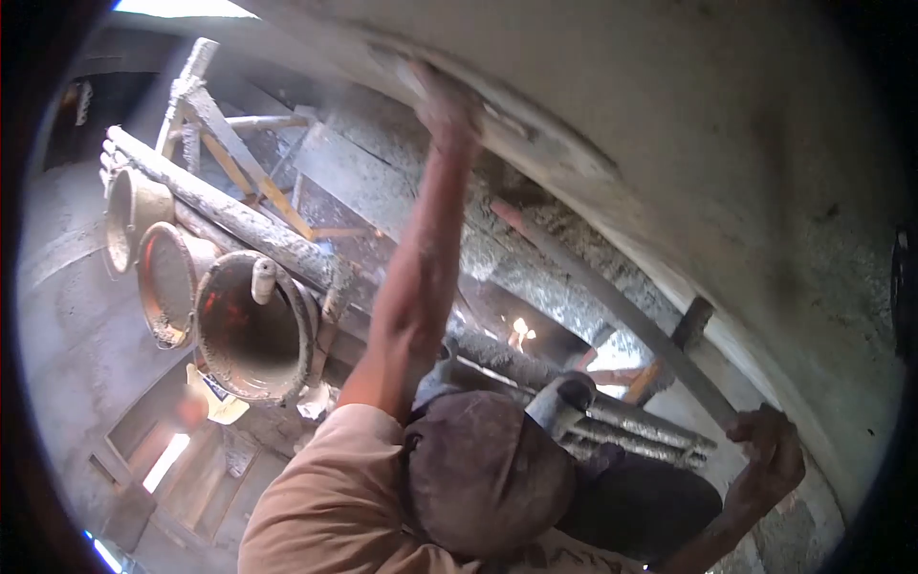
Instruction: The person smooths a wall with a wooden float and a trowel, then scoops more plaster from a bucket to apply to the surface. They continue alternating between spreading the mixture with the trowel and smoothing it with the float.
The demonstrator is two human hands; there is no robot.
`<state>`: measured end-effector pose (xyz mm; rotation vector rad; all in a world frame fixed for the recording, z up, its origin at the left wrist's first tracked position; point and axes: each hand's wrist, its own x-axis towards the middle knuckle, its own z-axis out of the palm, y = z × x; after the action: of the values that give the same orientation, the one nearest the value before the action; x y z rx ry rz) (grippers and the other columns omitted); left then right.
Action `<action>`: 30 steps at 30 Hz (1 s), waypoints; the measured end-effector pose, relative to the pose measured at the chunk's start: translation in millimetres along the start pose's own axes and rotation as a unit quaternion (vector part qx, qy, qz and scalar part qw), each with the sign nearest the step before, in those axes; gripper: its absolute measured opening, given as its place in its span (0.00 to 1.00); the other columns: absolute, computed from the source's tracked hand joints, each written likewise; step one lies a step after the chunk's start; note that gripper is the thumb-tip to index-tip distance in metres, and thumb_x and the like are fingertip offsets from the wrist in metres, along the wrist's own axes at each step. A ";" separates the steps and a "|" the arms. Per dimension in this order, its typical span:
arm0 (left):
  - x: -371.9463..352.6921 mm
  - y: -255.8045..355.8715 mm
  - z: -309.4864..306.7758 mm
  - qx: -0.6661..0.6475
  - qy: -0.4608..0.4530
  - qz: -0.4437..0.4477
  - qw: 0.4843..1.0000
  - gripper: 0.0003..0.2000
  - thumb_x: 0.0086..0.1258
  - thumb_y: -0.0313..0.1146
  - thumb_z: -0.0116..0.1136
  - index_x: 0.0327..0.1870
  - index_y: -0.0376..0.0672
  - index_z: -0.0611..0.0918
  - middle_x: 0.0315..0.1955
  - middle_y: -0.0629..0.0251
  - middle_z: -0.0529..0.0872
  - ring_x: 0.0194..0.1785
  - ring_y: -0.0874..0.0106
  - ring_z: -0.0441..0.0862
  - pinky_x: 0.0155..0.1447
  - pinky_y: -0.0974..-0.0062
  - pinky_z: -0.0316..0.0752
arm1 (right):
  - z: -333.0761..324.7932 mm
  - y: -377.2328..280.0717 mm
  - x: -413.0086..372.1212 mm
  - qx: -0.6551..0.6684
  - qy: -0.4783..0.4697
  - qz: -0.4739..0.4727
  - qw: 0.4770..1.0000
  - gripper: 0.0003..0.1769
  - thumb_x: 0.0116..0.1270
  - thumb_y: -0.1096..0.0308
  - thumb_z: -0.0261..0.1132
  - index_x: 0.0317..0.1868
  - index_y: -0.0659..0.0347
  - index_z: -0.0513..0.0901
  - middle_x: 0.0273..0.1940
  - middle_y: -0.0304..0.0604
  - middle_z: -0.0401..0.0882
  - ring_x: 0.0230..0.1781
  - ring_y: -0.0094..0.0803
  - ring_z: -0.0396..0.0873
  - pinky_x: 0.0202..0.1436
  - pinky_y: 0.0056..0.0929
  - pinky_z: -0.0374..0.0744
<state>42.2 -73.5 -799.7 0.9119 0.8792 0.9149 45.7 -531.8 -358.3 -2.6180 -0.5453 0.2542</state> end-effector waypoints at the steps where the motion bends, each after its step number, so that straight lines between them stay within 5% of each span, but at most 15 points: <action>1: -22.7 -3.6 14.0 -0.136 -0.032 -0.055 0.989 0.44 0.78 0.72 0.46 0.77 0.39 0.67 0.62 0.58 0.79 0.55 0.65 0.79 0.59 0.63 0.77 | -1.1 -0.2 1.7 0.016 -0.013 -0.056 0.998 0.25 0.78 0.49 0.61 0.36 0.67 0.82 0.30 0.44 0.83 0.33 0.31 0.81 0.46 0.33 0.80; 5: -63.7 -58.6 32.7 -0.251 0.001 -0.195 0.948 0.50 0.78 0.75 0.39 0.85 0.39 0.54 0.85 0.54 0.54 0.83 0.56 0.56 0.84 0.62 0.56 | 2.5 -2.2 -6.2 0.018 -0.001 -0.009 1.000 0.20 0.76 0.56 0.61 0.40 0.69 0.83 0.34 0.45 0.84 0.31 0.30 0.80 0.45 0.31 0.79; 8: -10.7 -38.7 4.4 -0.185 0.026 -0.130 0.974 0.47 0.79 0.73 0.39 0.85 0.40 0.55 0.83 0.54 0.58 0.82 0.57 0.59 0.83 0.63 0.58 | 0.4 11.8 -5.3 0.016 0.046 0.045 0.998 0.18 0.76 0.59 0.60 0.42 0.70 0.83 0.37 0.47 0.84 0.30 0.31 0.80 0.43 0.30 0.79; 9: 20.9 -15.0 -12.9 -0.123 0.028 -0.074 0.989 0.44 0.81 0.69 0.40 0.83 0.39 0.60 0.79 0.53 0.66 0.79 0.59 0.64 0.78 0.62 0.64 | -4.0 11.0 -5.4 -0.019 0.059 0.088 0.994 0.17 0.78 0.61 0.57 0.44 0.69 0.83 0.38 0.48 0.84 0.31 0.31 0.80 0.43 0.31 0.79; 13: 92.7 147.7 -39.2 -0.016 0.060 -0.083 0.995 0.43 0.78 0.69 0.48 0.75 0.33 0.70 0.62 0.56 0.82 0.51 0.60 0.82 0.57 0.60 0.81 | -18.9 36.4 1.4 -0.020 0.020 0.065 0.998 0.21 0.80 0.57 0.55 0.47 0.68 0.85 0.36 0.47 0.83 0.30 0.30 0.79 0.45 0.34 0.78; 16: 80.2 153.9 -21.6 -0.059 0.141 -0.082 0.985 0.45 0.76 0.70 0.51 0.75 0.32 0.70 0.60 0.54 0.82 0.47 0.59 0.83 0.54 0.59 0.82 | -8.4 15.2 10.8 -0.053 0.028 0.109 0.992 0.21 0.80 0.57 0.55 0.48 0.68 0.85 0.33 0.46 0.82 0.30 0.31 0.79 0.45 0.35 0.78; 18: 84.6 87.3 -32.6 -0.086 0.118 -0.051 0.988 0.47 0.75 0.71 0.53 0.77 0.33 0.68 0.67 0.53 0.80 0.63 0.60 0.81 0.61 0.62 0.81 | 1.2 -6.2 18.0 -0.031 0.041 0.064 0.997 0.22 0.80 0.57 0.54 0.47 0.69 0.85 0.31 0.45 0.81 0.29 0.31 0.79 0.44 0.34 0.78; 19: 61.9 85.2 -25.7 -0.083 0.122 -0.158 0.976 0.47 0.77 0.70 0.51 0.80 0.34 0.65 0.72 0.54 0.75 0.67 0.59 0.78 0.66 0.64 0.79 | 3.8 -13.1 20.7 -0.021 0.048 0.041 0.998 0.22 0.81 0.57 0.54 0.47 0.69 0.85 0.31 0.44 0.80 0.29 0.31 0.79 0.44 0.34 0.78; 22: 70.1 23.3 -36.8 -0.152 0.027 -0.101 0.983 0.48 0.77 0.71 0.50 0.82 0.36 0.61 0.75 0.52 0.71 0.64 0.60 0.80 0.63 0.66 0.80 | 7.4 -21.6 24.3 -0.048 0.052 0.025 0.997 0.21 0.81 0.58 0.54 0.48 0.70 0.85 0.30 0.44 0.80 0.29 0.30 0.78 0.41 0.33 0.78; 23: 78.3 25.7 -44.0 -0.171 0.079 -0.172 0.967 0.46 0.77 0.71 0.50 0.79 0.36 0.64 0.71 0.52 0.74 0.54 0.65 0.81 0.51 0.67 0.82 | 2.9 -13.6 22.5 -0.054 0.037 0.006 0.998 0.21 0.81 0.58 0.55 0.49 0.70 0.85 0.30 0.43 0.81 0.29 0.30 0.78 0.41 0.33 0.78; 25: 72.1 87.4 -32.5 -0.113 0.150 -0.163 0.969 0.45 0.76 0.71 0.52 0.74 0.32 0.69 0.62 0.55 0.79 0.49 0.67 0.79 0.43 0.66 0.81 | -9.9 8.7 21.2 -0.060 -0.004 -0.027 0.998 0.20 0.81 0.59 0.56 0.50 0.70 0.85 0.30 0.43 0.81 0.29 0.29 0.78 0.40 0.32 0.78; 28: 80.7 119.3 -37.1 -0.078 0.073 -0.038 0.994 0.44 0.74 0.71 0.55 0.67 0.30 0.74 0.52 0.58 0.81 0.49 0.67 0.80 0.45 0.66 0.81 | 7.9 -4.5 19.9 -0.064 0.037 0.095 0.993 0.19 0.81 0.60 0.57 0.49 0.69 0.85 0.33 0.43 0.82 0.29 0.28 0.78 0.39 0.31 0.77; 30: 90.0 116.4 -37.7 -0.056 0.138 -0.094 0.984 0.43 0.74 0.71 0.54 0.65 0.29 0.76 0.49 0.59 0.83 0.41 0.67 0.81 0.42 0.66 0.79 | 9.4 -14.3 18.5 -0.052 0.045 0.095 0.993 0.18 0.81 0.61 0.57 0.48 0.69 0.85 0.34 0.42 0.82 0.29 0.28 0.77 0.39 0.31 0.77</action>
<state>9.2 55.7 -727.0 0.6017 1.1194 0.9280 55.1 -508.7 -361.5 -2.7709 -0.2851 0.1691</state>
